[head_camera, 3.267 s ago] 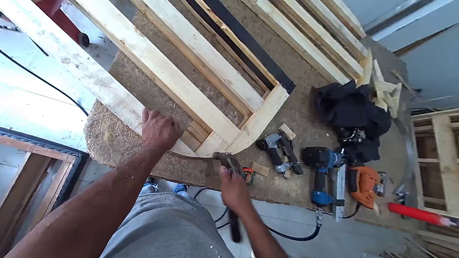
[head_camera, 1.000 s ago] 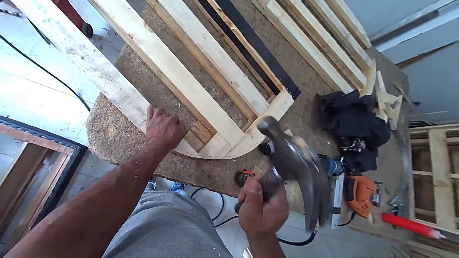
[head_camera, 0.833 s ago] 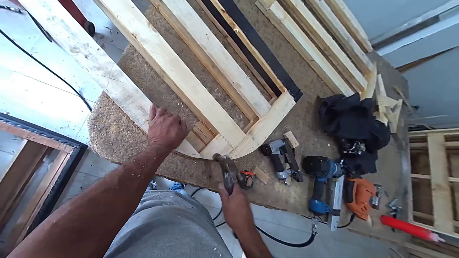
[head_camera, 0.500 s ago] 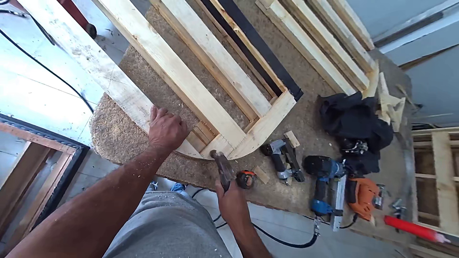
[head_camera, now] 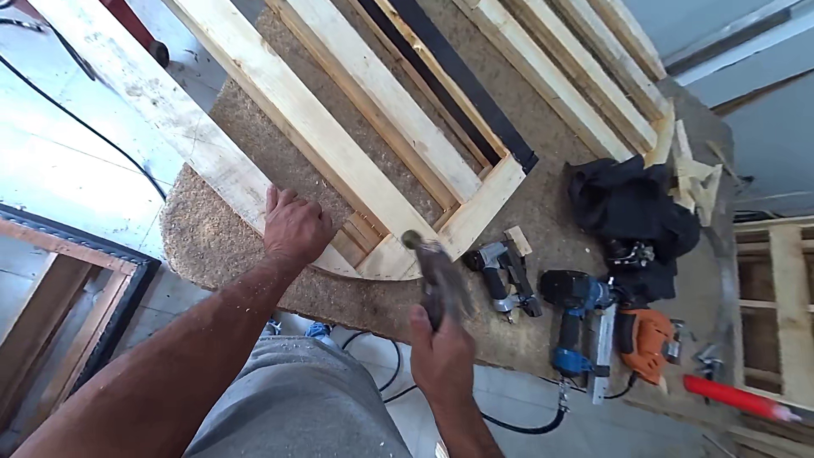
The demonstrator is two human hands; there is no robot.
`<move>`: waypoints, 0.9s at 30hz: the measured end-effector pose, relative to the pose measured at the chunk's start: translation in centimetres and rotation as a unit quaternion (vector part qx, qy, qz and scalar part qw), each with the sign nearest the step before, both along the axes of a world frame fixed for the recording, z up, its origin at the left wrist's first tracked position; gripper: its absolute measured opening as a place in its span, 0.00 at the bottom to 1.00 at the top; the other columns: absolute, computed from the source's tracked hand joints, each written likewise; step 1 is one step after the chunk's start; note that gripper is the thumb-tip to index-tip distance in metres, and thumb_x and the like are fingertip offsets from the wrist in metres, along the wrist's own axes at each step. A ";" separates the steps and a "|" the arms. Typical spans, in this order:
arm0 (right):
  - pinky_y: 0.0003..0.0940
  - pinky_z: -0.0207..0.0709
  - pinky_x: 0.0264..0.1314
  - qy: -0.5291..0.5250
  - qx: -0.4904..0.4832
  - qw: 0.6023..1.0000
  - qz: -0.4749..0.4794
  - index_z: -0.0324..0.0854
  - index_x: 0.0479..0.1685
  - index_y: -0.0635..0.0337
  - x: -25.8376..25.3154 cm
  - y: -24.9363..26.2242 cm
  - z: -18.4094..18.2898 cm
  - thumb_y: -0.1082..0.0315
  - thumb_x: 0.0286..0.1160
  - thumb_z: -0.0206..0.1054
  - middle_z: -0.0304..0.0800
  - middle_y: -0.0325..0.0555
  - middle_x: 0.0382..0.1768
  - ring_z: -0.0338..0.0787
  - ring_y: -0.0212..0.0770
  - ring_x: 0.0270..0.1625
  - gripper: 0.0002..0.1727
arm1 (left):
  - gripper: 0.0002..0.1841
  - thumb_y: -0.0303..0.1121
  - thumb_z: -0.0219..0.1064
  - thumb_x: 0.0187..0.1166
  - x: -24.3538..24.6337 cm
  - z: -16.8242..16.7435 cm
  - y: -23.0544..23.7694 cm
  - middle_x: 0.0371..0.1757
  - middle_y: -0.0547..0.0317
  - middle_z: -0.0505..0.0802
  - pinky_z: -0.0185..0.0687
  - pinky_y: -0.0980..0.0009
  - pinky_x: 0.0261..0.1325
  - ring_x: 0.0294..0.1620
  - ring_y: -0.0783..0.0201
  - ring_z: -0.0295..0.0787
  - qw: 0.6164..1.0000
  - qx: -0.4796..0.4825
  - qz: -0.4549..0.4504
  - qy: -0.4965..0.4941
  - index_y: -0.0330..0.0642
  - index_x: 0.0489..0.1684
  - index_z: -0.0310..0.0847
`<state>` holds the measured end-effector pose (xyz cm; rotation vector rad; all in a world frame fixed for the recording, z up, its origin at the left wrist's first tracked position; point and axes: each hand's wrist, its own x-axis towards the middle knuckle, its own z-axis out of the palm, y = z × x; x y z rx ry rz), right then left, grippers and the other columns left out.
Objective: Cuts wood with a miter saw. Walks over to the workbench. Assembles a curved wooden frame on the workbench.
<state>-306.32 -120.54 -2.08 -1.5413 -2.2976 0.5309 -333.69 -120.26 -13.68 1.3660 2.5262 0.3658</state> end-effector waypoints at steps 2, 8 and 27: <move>0.33 0.87 0.27 0.101 0.047 0.994 0.021 0.83 0.41 0.67 0.5 -0.7 -1.4 0.41 0.89 0.51 0.85 0.39 0.22 0.87 0.30 0.23 0.33 | 0.25 0.49 0.45 0.84 -0.1 0.0 0.3 0.44 0.63 0.96 0.35 0.43 0.95 0.76 0.56 0.80 1.000 0.003 0.005 0.003 0.50 0.31 0.89; 0.52 0.87 0.39 -0.190 -0.184 0.964 -0.027 0.87 0.47 0.60 -0.4 0.2 -1.3 0.36 0.82 0.56 0.90 0.46 0.28 0.93 0.47 0.34 0.33 | 0.25 0.50 0.45 0.84 -0.1 -0.2 0.4 0.44 0.63 0.97 0.35 0.44 0.94 0.77 0.56 0.80 1.000 0.004 0.002 0.009 0.51 0.32 0.90; 0.51 0.86 0.43 -0.153 -0.221 0.961 -0.072 0.84 0.55 0.61 1.0 -0.8 -3.4 0.37 0.85 0.54 0.90 0.47 0.32 0.92 0.47 0.37 0.32 | 0.25 0.49 0.45 0.84 -0.1 -0.3 -0.3 0.43 0.62 0.96 0.36 0.42 0.94 0.76 0.54 0.80 1.000 0.025 -0.008 0.011 0.51 0.31 0.90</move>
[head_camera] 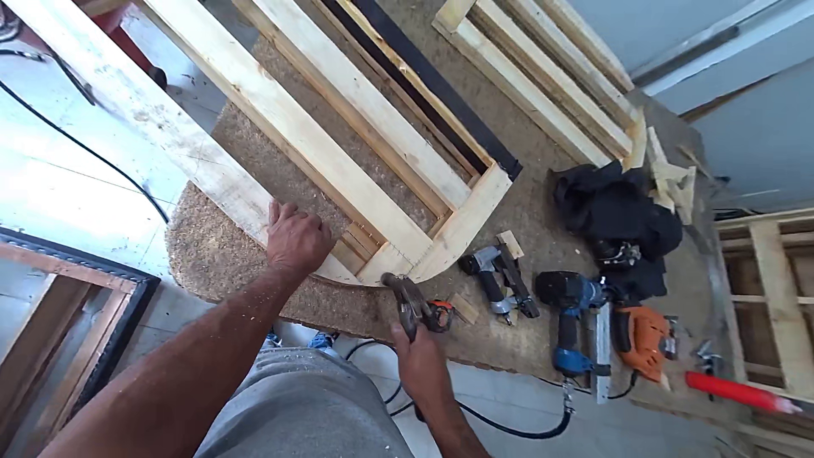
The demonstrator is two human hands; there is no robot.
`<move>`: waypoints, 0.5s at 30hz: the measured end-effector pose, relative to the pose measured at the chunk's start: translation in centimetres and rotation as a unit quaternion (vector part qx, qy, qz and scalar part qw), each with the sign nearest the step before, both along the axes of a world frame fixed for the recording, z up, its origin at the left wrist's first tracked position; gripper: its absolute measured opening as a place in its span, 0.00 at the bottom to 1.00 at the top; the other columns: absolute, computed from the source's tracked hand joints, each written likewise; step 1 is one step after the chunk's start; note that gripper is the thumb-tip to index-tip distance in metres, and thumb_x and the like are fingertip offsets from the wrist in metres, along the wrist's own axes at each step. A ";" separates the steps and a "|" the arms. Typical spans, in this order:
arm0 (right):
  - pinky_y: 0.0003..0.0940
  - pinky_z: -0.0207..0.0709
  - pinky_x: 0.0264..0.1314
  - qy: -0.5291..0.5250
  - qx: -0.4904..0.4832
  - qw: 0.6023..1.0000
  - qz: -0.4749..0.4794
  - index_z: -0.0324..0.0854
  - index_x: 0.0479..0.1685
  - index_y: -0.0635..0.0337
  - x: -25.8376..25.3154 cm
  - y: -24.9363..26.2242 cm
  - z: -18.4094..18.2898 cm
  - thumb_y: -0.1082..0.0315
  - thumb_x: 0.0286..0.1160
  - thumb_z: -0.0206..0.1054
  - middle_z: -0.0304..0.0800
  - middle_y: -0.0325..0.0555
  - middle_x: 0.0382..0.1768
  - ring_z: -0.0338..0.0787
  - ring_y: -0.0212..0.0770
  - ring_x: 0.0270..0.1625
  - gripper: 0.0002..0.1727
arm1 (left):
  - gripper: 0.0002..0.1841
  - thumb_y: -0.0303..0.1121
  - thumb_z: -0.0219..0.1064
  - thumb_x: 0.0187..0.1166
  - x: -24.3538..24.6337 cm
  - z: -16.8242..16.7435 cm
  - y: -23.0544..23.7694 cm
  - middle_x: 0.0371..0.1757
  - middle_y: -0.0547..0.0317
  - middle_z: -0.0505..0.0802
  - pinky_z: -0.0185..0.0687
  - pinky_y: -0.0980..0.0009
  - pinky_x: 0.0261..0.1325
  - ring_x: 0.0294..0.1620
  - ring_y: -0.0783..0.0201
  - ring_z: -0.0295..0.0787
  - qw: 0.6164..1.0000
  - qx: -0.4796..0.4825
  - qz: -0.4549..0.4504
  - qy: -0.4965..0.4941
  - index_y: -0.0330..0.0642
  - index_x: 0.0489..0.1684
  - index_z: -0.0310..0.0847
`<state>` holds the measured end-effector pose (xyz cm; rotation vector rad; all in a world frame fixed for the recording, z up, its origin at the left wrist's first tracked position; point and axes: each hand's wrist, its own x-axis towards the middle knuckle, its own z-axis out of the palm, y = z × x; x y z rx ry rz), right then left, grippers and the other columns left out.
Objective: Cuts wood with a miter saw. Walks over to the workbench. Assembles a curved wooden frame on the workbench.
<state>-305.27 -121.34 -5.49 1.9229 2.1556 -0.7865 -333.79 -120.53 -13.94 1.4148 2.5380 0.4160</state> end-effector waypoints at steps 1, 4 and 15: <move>0.50 0.85 0.40 0.002 -0.006 1.000 0.015 0.85 0.52 0.59 -0.6 0.4 1.2 0.36 0.84 0.53 0.88 0.45 0.30 0.91 0.46 0.35 0.33 | 0.25 0.49 0.45 0.84 -0.1 0.1 0.1 0.43 0.63 0.96 0.37 0.43 0.94 0.76 0.55 0.80 1.000 0.002 -0.001 0.001 0.51 0.31 0.90; 0.39 0.82 0.27 0.132 0.136 0.979 0.075 0.87 0.42 0.63 -2.9 -0.4 5.8 0.38 0.85 0.53 0.83 0.39 0.20 0.85 0.36 0.23 0.33 | 0.24 0.47 0.46 0.86 -0.2 0.2 -0.2 0.46 0.64 0.97 0.35 0.43 0.95 0.79 0.57 0.78 1.000 -0.007 -0.015 -0.018 0.51 0.33 0.91; 0.42 0.84 0.28 0.101 0.155 0.976 0.114 0.88 0.41 0.61 -5.0 -0.8 5.8 0.38 0.84 0.55 0.85 0.41 0.21 0.88 0.39 0.24 0.32 | 0.24 0.46 0.45 0.91 -0.5 0.0 -0.7 0.51 0.61 0.97 0.39 0.46 0.96 0.81 0.58 0.77 0.999 0.010 -0.028 -0.042 0.47 0.40 0.90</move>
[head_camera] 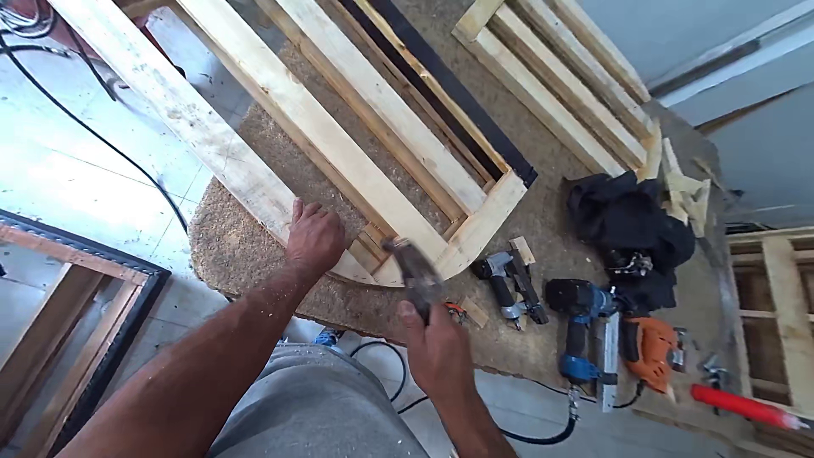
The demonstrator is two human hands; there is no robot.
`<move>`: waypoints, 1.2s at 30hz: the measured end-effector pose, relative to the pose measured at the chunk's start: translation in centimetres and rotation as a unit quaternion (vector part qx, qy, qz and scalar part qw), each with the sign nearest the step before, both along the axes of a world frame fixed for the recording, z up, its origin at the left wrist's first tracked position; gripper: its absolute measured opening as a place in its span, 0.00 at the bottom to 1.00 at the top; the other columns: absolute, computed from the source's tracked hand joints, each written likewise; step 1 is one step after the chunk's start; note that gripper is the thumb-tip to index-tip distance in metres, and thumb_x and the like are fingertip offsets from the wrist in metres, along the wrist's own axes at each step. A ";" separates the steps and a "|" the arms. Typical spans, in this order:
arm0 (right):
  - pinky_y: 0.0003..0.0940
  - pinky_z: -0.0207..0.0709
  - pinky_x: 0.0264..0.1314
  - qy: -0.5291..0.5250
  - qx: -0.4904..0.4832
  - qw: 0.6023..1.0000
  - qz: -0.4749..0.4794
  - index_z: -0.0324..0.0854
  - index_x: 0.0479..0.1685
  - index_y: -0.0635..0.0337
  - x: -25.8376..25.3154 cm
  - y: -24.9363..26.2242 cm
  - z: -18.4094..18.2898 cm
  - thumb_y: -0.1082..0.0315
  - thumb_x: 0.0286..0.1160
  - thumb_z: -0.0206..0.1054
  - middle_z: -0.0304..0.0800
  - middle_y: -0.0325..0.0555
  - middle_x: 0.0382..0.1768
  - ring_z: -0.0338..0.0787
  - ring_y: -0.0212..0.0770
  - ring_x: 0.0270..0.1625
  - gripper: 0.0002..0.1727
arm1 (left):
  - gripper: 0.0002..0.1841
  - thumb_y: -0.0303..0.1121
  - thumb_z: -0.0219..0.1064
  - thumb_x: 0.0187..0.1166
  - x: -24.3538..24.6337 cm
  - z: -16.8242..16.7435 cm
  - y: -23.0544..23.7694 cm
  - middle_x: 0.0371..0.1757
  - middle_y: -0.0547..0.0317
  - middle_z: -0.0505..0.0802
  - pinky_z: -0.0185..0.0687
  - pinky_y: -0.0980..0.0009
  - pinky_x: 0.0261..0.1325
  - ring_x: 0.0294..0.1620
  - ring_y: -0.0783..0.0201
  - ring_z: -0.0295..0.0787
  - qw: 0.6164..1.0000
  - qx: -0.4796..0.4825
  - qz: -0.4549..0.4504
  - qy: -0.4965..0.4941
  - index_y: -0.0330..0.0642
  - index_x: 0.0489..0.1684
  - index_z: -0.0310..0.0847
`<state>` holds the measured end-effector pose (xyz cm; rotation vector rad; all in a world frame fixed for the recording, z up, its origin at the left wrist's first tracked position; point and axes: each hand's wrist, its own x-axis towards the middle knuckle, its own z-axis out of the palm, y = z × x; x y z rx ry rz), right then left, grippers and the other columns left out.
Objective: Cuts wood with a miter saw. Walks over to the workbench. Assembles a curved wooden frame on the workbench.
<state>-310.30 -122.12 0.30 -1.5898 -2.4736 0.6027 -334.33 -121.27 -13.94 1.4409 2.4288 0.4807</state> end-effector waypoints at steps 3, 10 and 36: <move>0.34 0.84 0.20 0.249 0.075 0.965 0.033 0.81 0.40 0.63 -0.7 -0.4 0.0 0.39 0.89 0.49 0.82 0.35 0.19 0.84 0.30 0.19 0.33 | 0.24 0.45 0.46 0.90 0.0 0.1 0.4 0.50 0.62 0.97 0.38 0.48 0.96 0.80 0.59 0.78 1.000 0.007 0.008 -0.001 0.47 0.38 0.89; 0.52 0.86 0.41 -0.122 -0.150 0.981 0.011 0.87 0.49 0.59 -1.5 -0.3 -2.5 0.34 0.84 0.51 0.90 0.47 0.29 0.93 0.47 0.36 0.35 | 0.22 0.42 0.50 0.92 -0.6 -0.4 0.0 0.50 0.54 0.96 0.47 0.51 0.95 0.77 0.56 0.82 0.990 0.123 0.043 -0.055 0.38 0.40 0.89; 0.53 0.86 0.44 -0.116 -0.183 0.976 0.034 0.84 0.57 0.59 -8.1 -3.0 -4.6 0.36 0.86 0.50 0.90 0.48 0.32 0.93 0.48 0.37 0.34 | 0.30 0.54 0.35 0.91 -16.1 -1.9 -5.8 0.96 0.63 0.59 0.31 0.37 0.93 0.97 0.48 0.40 0.999 0.036 -0.030 0.022 0.66 0.92 0.62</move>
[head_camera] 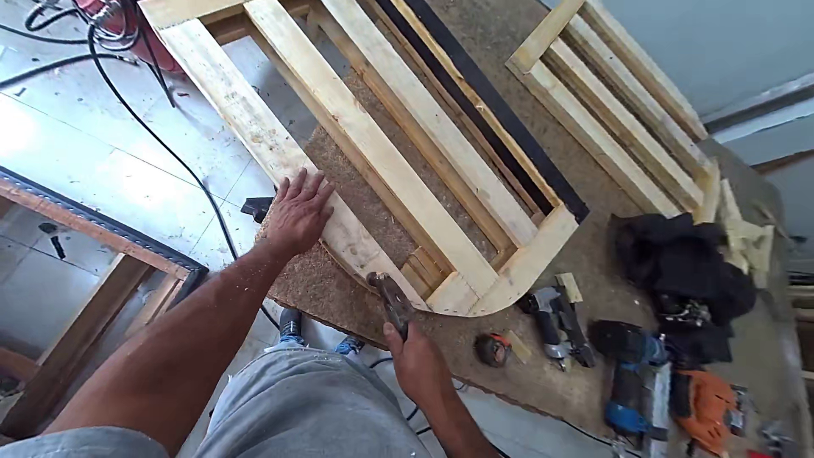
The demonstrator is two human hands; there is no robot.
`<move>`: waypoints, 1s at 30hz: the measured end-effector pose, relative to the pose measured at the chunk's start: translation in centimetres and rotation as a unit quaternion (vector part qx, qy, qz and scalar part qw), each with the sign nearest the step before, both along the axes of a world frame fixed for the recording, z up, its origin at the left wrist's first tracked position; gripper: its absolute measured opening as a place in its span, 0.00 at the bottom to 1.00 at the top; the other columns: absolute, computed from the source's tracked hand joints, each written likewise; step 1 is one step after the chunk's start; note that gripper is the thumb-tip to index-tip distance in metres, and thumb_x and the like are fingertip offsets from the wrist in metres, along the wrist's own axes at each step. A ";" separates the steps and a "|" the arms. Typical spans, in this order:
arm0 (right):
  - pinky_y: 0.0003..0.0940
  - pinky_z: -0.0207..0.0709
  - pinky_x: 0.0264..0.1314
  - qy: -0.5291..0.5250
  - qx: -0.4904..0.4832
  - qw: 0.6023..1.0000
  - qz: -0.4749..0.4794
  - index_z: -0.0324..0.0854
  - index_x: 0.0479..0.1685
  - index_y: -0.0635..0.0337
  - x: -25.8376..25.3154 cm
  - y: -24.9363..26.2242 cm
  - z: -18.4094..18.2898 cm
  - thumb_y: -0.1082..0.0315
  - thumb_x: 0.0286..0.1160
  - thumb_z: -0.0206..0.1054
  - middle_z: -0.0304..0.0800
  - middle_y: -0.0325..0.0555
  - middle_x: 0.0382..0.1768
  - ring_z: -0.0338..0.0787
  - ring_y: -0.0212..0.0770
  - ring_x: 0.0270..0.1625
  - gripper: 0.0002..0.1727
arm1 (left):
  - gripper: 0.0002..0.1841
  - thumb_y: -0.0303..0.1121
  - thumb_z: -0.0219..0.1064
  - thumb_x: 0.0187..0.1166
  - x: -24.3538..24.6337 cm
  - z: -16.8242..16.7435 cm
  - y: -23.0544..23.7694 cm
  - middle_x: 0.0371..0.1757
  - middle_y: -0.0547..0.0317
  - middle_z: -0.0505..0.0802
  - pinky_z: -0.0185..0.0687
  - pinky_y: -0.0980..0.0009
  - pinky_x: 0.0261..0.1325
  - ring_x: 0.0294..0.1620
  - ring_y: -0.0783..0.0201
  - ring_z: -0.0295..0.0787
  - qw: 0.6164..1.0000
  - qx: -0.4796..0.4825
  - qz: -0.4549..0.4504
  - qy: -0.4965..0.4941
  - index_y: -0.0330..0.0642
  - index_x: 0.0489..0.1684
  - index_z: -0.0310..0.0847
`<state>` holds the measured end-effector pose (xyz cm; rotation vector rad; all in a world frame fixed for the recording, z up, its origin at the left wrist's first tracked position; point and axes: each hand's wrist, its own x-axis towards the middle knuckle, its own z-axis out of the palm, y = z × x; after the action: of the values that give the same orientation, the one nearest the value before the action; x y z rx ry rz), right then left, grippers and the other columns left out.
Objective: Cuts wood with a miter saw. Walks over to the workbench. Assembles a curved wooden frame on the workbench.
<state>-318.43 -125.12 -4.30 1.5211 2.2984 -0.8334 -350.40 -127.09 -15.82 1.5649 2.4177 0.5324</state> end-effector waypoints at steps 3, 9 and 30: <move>0.46 0.84 0.30 0.088 0.072 0.993 -0.003 0.87 0.42 0.60 -1.7 0.5 4.7 0.38 0.85 0.54 0.84 0.42 0.21 0.87 0.42 0.26 0.32 | 0.30 0.55 0.34 0.91 -0.1 0.1 -0.2 0.96 0.64 0.58 0.30 0.37 0.93 0.98 0.48 0.38 1.000 -0.008 -0.002 -0.002 0.67 0.92 0.61; 0.34 0.82 0.15 0.498 0.154 0.853 -0.026 0.78 0.43 0.53 -4.4 -0.8 7.1 0.36 0.89 0.50 0.82 0.33 0.20 0.83 0.32 0.17 0.29 | 0.30 0.54 0.34 0.92 -0.2 -0.1 0.0 0.96 0.66 0.58 0.29 0.37 0.93 0.98 0.49 0.38 1.000 -0.004 -0.002 -0.001 0.67 0.92 0.61; 0.65 0.84 0.50 -0.038 -0.146 0.985 -0.081 0.84 0.56 0.57 8.3 -5.3 -1.4 0.25 0.78 0.51 0.92 0.58 0.42 0.93 0.59 0.50 0.42 | 0.35 0.60 0.30 0.88 -0.9 -0.5 -1.0 0.94 0.57 0.62 0.36 0.29 0.89 0.96 0.40 0.45 0.998 0.043 -0.040 0.028 0.61 0.91 0.64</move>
<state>-310.15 -130.38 -5.66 1.5872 1.9169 -1.0807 -351.25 -128.06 -16.33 1.7252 2.3910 0.5910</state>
